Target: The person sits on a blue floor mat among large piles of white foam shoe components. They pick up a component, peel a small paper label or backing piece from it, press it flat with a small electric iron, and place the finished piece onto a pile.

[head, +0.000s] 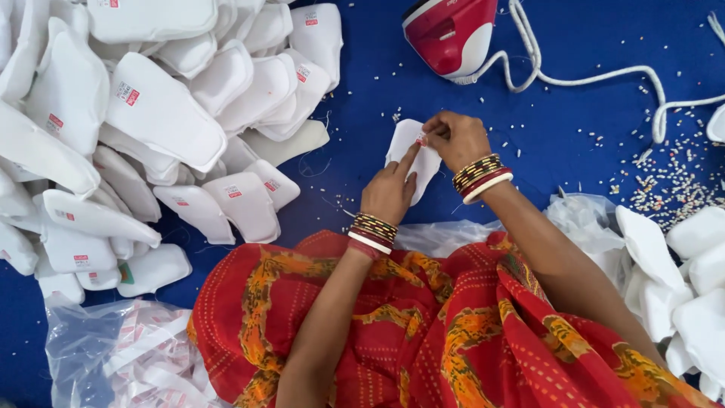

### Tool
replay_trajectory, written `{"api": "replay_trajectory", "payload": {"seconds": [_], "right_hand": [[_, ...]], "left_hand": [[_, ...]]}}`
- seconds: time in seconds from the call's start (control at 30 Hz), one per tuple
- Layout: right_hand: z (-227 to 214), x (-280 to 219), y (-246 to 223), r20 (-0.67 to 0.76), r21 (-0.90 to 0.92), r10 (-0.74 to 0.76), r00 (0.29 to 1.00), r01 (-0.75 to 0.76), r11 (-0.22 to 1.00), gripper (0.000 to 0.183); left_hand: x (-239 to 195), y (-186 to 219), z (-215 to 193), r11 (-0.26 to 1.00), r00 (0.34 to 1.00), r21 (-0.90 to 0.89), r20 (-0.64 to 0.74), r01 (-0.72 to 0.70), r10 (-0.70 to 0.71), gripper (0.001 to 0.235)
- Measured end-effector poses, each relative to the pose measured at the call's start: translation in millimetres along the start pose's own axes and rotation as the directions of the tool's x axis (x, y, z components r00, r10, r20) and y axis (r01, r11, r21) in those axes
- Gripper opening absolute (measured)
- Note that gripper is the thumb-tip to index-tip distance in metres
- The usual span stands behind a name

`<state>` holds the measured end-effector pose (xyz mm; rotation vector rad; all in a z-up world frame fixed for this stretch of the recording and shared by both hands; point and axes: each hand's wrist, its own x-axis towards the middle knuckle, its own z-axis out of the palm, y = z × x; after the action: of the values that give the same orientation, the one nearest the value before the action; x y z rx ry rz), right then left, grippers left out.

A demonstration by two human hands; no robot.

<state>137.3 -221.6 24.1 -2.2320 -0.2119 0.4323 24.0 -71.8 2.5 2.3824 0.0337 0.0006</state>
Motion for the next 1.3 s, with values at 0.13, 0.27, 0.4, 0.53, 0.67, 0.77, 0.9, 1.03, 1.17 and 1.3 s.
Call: {"api": "replay_trajectory", "payload": {"seconds": [0.13,0.27,0.4,0.53,0.67,0.77,0.9,1.03,1.17,1.3], "right_hand": [[9.5,3.8,9.8,-0.056,-0.024,-0.042,0.998,0.041,0.999,0.016],[13.9,0.9,11.8,-0.135,-0.096,-0.107,0.985,0.095,0.991,0.016],[-5.8,8.2,3.0,-0.375,-0.148,-0.167,0.912,0.118,0.982,0.037],[-36.3,58.1,8.0,-0.512,-0.414,-0.583,0.631,0.414,0.811,0.053],[-74.7,72.9,-15.9,-0.233,0.248,-0.275,0.933,0.330,0.911,0.045],[-101.6,25.0,-74.5,-0.129,-0.235,-0.228,0.965,0.194,0.952,0.056],[-81.7,0.1,-82.7,0.053,-0.695,0.005,0.999,0.033,0.718,0.076],[-49.3,0.5,-56.9,0.142,-0.741,-0.002,0.990,0.107,0.663,0.072],[-41.3,4.6,-52.7,0.147,-0.752,-0.035,0.988,0.135,0.645,0.066],[-37.4,20.1,-62.5,0.087,-0.714,-0.143,0.986,0.162,0.681,0.065]], "left_hand": [[-0.9,-2.5,14.0,0.987,1.000,0.162,0.011,-0.006,0.004,0.062],[0.6,-5.0,26.7,0.970,0.999,0.241,-0.044,0.007,0.004,0.064],[-1.8,-3.3,23.2,0.969,0.998,0.245,-0.055,0.019,-0.006,0.063],[0.9,-2.5,19.8,0.979,1.000,0.202,-0.024,0.025,-0.020,0.062],[2.2,-2.5,14.3,0.985,0.999,0.165,0.018,0.043,-0.047,0.061],[-2.2,-1.4,16.8,0.988,0.998,0.140,0.013,0.059,-0.061,0.060],[1.7,-3.1,19.5,0.991,0.999,0.135,-0.044,0.025,-0.019,0.062],[0.7,-4.9,16.2,0.992,0.998,0.112,-0.031,0.057,-0.054,0.064],[2.6,-4.2,13.7,0.996,0.998,0.058,-0.026,0.061,-0.059,0.058],[-1.9,-7.3,6.9,0.997,0.991,-0.071,-0.128,0.018,-0.027,0.049]]}}
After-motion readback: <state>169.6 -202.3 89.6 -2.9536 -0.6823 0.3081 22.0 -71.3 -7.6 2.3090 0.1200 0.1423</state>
